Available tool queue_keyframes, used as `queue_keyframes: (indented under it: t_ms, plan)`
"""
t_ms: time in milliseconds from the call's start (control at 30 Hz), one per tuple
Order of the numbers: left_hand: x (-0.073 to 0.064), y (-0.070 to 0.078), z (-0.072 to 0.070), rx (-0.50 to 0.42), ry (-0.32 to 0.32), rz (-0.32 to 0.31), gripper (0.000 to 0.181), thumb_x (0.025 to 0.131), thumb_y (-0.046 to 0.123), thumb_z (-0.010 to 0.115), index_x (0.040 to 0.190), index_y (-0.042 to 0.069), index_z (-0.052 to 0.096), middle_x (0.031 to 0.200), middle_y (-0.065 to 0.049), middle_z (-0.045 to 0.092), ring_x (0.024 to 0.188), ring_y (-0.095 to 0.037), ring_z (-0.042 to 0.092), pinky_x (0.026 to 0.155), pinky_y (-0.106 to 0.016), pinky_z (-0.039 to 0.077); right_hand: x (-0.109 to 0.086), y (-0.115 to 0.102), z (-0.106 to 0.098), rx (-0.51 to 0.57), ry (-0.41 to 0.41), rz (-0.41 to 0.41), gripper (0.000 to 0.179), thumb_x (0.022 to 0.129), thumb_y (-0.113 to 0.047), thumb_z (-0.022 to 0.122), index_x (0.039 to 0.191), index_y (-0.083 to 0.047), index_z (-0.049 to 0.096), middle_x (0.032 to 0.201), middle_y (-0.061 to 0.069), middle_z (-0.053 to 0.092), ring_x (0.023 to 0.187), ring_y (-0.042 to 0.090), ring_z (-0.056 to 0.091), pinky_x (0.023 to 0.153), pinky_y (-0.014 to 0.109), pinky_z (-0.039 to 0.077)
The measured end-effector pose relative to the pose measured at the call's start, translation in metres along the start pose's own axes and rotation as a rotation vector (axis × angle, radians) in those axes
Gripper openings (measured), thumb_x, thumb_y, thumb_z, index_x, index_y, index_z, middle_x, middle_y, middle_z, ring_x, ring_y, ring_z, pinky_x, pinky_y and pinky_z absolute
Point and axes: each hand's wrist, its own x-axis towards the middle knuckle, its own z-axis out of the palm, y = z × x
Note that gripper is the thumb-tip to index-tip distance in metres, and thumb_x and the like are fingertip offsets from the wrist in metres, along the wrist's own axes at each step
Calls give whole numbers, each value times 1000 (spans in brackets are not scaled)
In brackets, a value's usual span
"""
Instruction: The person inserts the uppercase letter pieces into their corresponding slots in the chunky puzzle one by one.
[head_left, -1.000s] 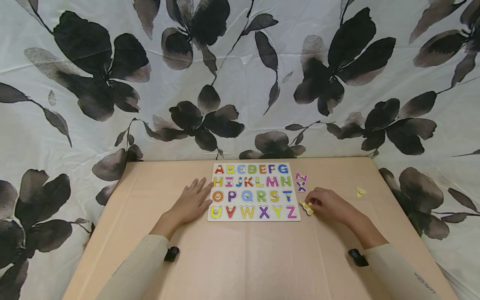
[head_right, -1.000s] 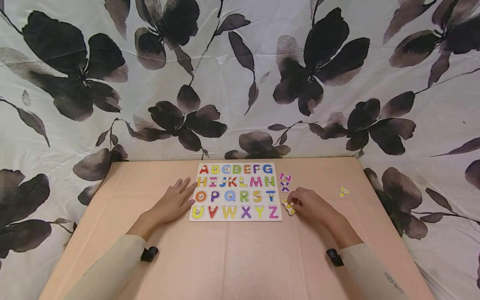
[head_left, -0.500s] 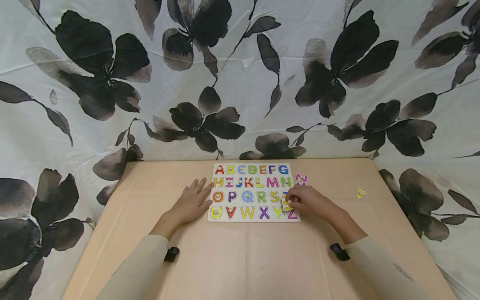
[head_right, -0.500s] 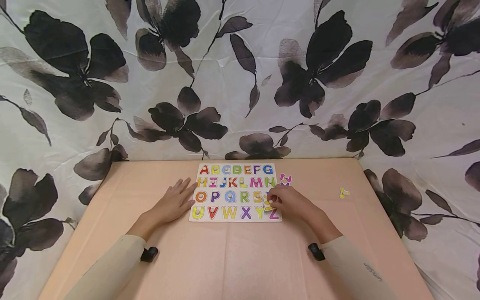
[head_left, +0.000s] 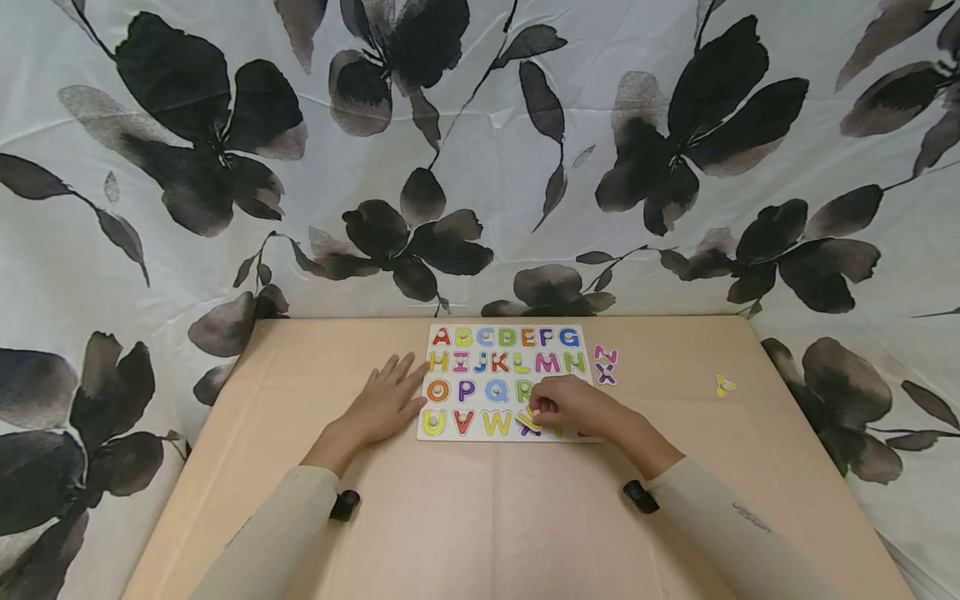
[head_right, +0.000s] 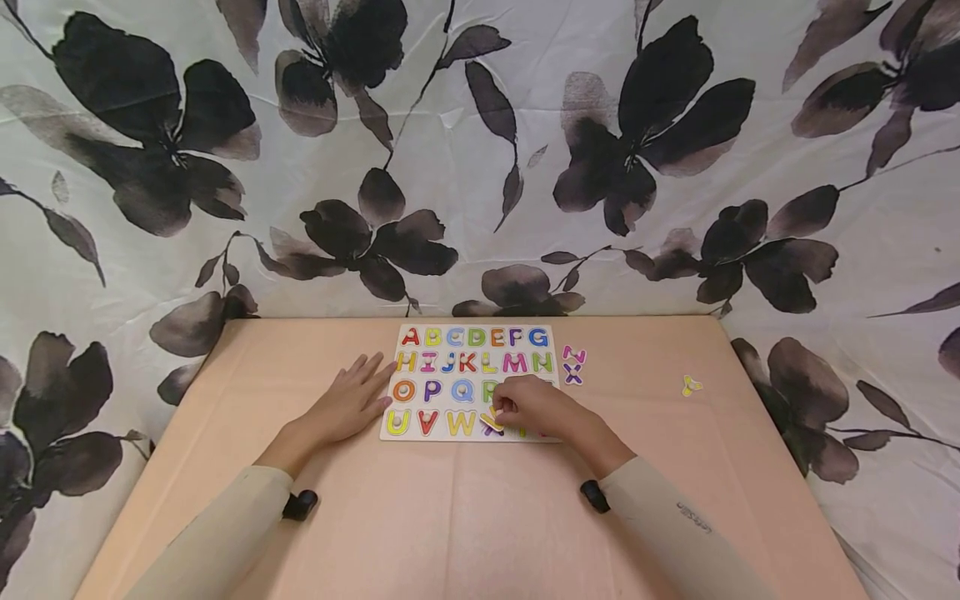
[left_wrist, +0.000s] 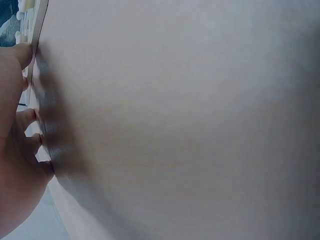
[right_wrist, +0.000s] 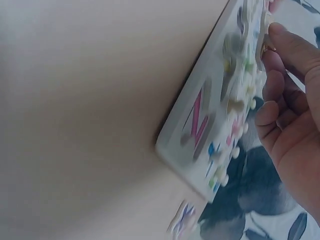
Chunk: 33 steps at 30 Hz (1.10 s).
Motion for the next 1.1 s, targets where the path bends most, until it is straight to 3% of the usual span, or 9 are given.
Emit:
queue_keyframes:
  t_ms: [567, 1100]
  plan:
    - [-1, 1, -2, -6, 8, 18, 66, 106, 44, 52, 164, 19, 31, 172, -16, 20, 159, -45, 14, 124, -70, 16, 32, -31, 25, -117, -26, -58, 22, 93, -30, 78, 80, -23, 63, 72, -11, 52, 69, 3, 50, 60, 20, 41]
    - [-1, 2, -3, 1, 5, 15, 66, 106, 43, 52, 164, 19, 32, 172, -16, 21, 159, -45, 14, 124, -70, 16, 42, -42, 37, -164, -17, -64, 21, 92, -29, 81, 83, -20, 64, 71, -9, 51, 68, 4, 49, 59, 19, 38]
